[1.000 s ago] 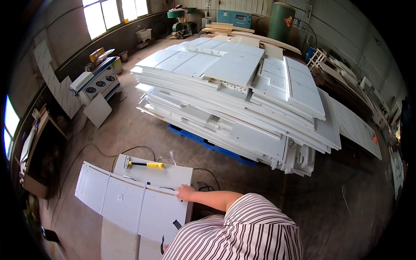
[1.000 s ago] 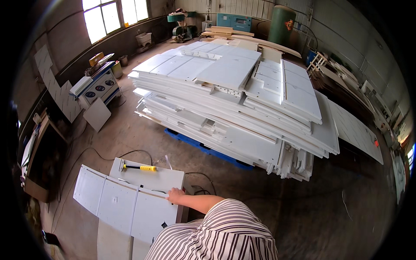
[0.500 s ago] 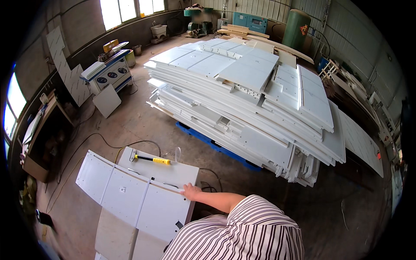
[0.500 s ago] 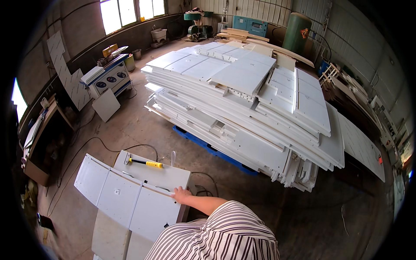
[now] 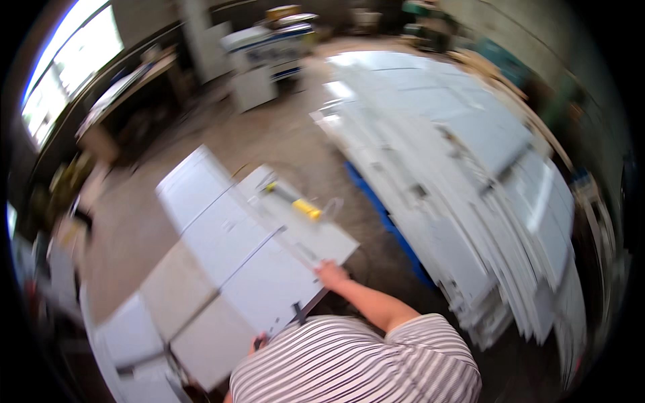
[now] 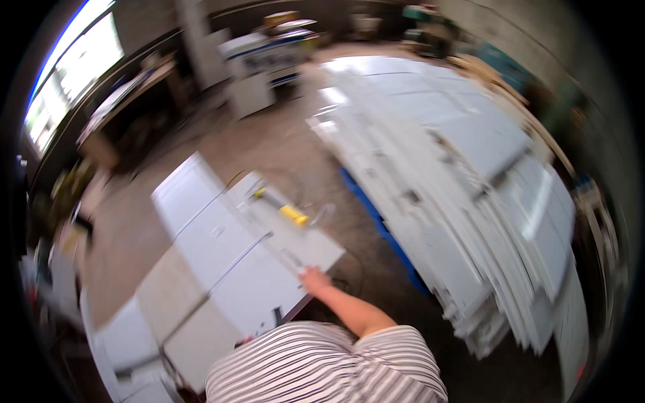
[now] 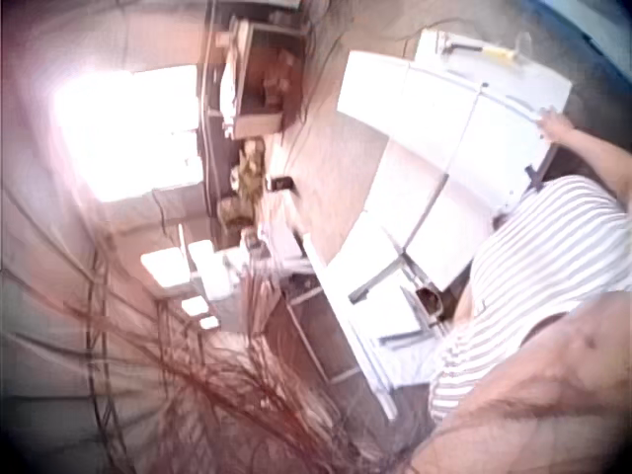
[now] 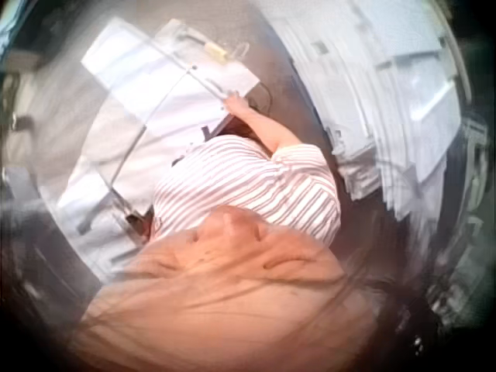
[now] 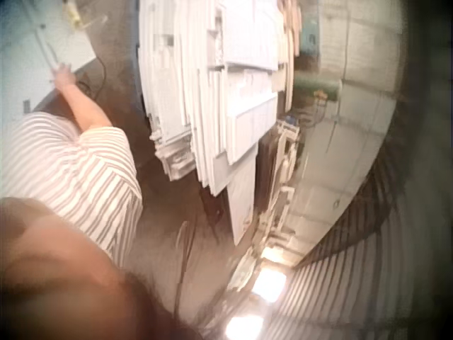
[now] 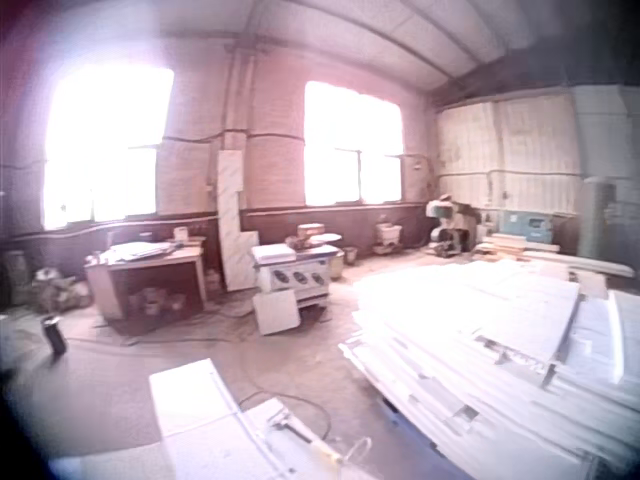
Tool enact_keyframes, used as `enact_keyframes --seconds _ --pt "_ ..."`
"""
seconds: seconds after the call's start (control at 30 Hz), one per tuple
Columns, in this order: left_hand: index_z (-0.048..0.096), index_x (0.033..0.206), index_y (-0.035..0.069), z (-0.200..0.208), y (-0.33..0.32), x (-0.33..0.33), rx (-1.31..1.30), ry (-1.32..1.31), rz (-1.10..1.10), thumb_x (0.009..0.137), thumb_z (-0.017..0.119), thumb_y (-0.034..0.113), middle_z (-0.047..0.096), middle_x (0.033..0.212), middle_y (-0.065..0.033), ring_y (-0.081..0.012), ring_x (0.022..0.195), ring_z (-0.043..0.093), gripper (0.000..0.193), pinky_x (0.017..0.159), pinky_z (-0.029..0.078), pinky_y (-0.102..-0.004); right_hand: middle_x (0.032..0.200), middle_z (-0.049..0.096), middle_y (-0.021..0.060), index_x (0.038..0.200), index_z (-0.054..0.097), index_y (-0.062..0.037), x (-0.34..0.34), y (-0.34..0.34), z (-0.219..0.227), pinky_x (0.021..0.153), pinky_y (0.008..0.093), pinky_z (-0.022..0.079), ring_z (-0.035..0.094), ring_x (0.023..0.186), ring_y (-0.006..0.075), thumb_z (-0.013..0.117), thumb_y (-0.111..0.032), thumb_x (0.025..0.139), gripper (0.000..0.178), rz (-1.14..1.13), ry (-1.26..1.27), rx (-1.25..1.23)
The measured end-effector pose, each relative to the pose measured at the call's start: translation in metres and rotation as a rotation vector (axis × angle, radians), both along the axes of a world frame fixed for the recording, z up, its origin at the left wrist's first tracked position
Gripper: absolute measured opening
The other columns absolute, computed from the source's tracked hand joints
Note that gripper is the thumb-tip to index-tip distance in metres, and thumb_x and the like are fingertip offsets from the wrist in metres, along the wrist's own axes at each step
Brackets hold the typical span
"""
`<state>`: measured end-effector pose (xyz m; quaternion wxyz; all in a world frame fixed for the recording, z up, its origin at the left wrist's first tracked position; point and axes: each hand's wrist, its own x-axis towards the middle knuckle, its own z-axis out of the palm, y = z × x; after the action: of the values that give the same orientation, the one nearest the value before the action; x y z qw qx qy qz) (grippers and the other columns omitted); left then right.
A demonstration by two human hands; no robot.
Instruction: The person repeatedly picks up white rectangular panels from a pile, places them on a workbench, and secures them with a white strap. The person then carries the strapped panels to a stack and places them on top. This cycle repeats throughout the clip.
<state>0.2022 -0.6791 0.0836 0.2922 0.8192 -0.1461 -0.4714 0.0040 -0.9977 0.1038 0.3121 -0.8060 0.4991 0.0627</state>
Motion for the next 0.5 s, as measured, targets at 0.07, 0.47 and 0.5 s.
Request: enact_keyframes --seconds 0.07,0.47,0.5 --pt "0.042 0.117 -0.005 -0.012 0.021 -0.012 0.014 0.024 0.079 0.088 0.052 0.053 0.058 0.098 -0.0183 -0.021 0.09 0.056 0.065 0.078 0.046 -0.0321 0.113 0.051 0.025 0.116 0.047 -0.0024 -0.004 0.0 0.027 0.083 0.0504 0.048 0.057 0.098 0.0428 0.041 -0.044 0.093 0.048 0.228 0.015 -0.087" --pt "0.046 0.112 0.004 0.001 0.012 -0.065 -0.158 0.185 0.639 0.091 0.051 0.048 0.052 0.088 -0.0082 -0.0141 0.074 0.047 0.048 0.064 0.042 -0.0298 0.108 0.051 0.0337 0.103 0.049 0.0043 -0.012 -0.02 -0.028 0.084 0.054 0.042 0.05 0.099 0.0517 0.033 -0.051 0.094 0.058 0.17 -0.13 0.049" --pt "0.048 0.112 0.004 -0.008 0.015 -0.068 -0.246 0.209 0.663 0.092 0.049 0.049 0.054 0.092 -0.0088 -0.0145 0.076 0.049 0.049 0.066 0.042 -0.0297 0.105 0.052 0.0343 0.101 0.051 0.0048 -0.011 -0.02 -0.03 0.083 0.0536 0.042 0.05 0.099 0.0518 0.031 -0.052 0.095 0.061 0.194 -0.143 0.06"
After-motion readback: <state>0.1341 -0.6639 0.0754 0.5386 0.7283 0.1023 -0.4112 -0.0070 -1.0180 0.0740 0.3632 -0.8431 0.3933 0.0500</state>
